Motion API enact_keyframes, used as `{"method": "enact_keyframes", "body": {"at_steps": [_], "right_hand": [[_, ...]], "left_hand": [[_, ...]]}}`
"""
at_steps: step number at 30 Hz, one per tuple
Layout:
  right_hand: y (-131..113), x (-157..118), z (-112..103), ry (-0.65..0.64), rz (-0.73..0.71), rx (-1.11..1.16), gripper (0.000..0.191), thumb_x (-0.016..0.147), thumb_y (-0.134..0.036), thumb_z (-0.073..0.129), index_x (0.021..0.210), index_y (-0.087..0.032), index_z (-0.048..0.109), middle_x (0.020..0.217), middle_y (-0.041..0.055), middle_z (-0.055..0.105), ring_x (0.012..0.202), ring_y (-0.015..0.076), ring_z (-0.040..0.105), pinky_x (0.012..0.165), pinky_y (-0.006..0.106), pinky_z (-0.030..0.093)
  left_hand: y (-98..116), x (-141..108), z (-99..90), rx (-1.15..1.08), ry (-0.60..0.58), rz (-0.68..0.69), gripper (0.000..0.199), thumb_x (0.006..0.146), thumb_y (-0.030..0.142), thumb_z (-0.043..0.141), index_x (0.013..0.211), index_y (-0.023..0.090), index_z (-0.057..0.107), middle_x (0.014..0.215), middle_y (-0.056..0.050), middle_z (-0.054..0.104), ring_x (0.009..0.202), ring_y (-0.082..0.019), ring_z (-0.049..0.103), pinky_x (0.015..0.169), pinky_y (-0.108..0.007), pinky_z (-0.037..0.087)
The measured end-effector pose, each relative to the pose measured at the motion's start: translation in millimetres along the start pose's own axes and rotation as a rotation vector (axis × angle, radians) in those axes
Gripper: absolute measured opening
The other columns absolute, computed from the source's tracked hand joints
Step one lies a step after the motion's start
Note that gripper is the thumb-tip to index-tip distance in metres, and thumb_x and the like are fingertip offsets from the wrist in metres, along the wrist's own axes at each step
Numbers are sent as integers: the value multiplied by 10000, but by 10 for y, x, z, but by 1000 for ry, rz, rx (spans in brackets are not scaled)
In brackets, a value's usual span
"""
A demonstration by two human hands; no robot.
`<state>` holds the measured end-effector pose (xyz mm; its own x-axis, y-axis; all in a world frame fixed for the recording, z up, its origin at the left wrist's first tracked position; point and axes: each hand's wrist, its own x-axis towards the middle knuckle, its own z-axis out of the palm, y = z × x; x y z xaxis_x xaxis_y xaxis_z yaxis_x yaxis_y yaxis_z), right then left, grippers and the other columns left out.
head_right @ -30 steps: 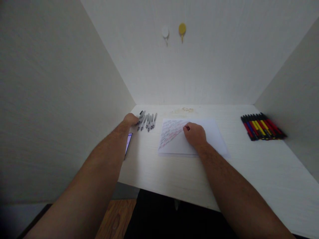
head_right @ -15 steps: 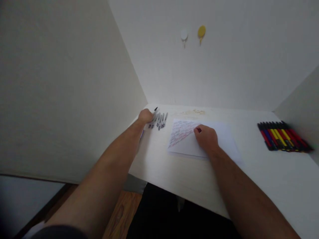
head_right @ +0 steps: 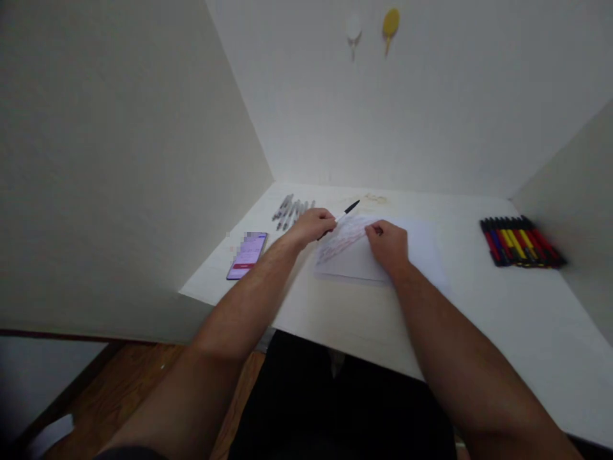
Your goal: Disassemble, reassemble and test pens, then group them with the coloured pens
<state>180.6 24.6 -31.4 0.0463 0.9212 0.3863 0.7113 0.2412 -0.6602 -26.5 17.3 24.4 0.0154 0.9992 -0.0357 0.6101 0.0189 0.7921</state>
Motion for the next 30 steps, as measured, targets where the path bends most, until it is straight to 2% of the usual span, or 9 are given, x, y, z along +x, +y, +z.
{"method": "enact_keyframes", "body": {"at_steps": [3, 5, 8, 10, 14, 17, 25, 30], "right_hand": [[-55, 7, 13, -3, 157, 271, 293, 815, -405, 579, 712, -155, 693, 628, 41, 677, 528, 134, 565, 552, 266, 443], [-112, 3, 0, -38, 237, 507, 300, 818, -428, 587, 787, -150, 693, 676, 38, 687, 457, 95, 509, 451, 230, 384], [-214, -23, -54, -120, 361, 756, 355, 811, -508, 613, 795, -158, 668, 698, 36, 679, 428, 67, 480, 366, 199, 291], [-268, -46, -95, -158, 401, 832, 381, 791, -543, 645, 734, -166, 632, 693, 34, 670, 436, 59, 482, 352, 190, 274], [-304, -78, -118, -143, 386, 838, 404, 766, -548, 691, 661, -172, 586, 601, 4, 617, 421, 47, 436, 355, 182, 272], [-294, -90, -86, -126, 378, 832, 394, 757, -538, 706, 666, -176, 582, 612, -4, 613, 435, 46, 443, 364, 180, 276], [-318, -120, -63, -97, 395, 811, 421, 770, -581, 677, 687, -189, 548, 624, -12, 598, 442, 50, 447, 365, 185, 287], [-320, -124, -56, -61, 392, 823, 405, 754, -548, 717, 680, -188, 546, 578, -18, 572, 423, 57, 435, 359, 197, 282]], "left_hand": [[4, -215, 172, -187, -106, 21, 75, 677, 213, 643, 735, 168, 630, 632, 10, 603, 542, -91, 482, 506, -232, 348], [-59, -279, 219, -280, -149, 37, 125, 660, 195, 668, 772, 178, 615, 654, 23, 606, 544, -80, 483, 508, -222, 347], [-165, -283, 236, -273, -179, 51, 142, 683, 207, 684, 801, 183, 610, 692, 12, 621, 568, -83, 511, 512, -220, 358], [-199, -264, 230, -239, -176, 58, 166, 694, 216, 695, 838, 188, 617, 705, 7, 624, 572, -86, 518, 519, -223, 374], [-175, -249, 208, -166, -154, 90, 211, 692, 226, 716, 881, 184, 631, 742, -7, 642, 618, -97, 543, 554, -231, 411], [-145, -258, 203, -98, -118, 148, 226, 679, 220, 727, 883, 174, 642, 764, -6, 649, 657, -103, 555, 597, -240, 430], [-121, -328, 260, 138, -1, 330, 170, 696, 195, 694, 856, 182, 638, 756, 5, 631, 691, -115, 535, 669, -266, 419], [-104, -358, 274, 263, 52, 379, 132, 723, 220, 692, 841, 190, 641, 794, -9, 639, 750, -142, 537, 719, -288, 418]]}}
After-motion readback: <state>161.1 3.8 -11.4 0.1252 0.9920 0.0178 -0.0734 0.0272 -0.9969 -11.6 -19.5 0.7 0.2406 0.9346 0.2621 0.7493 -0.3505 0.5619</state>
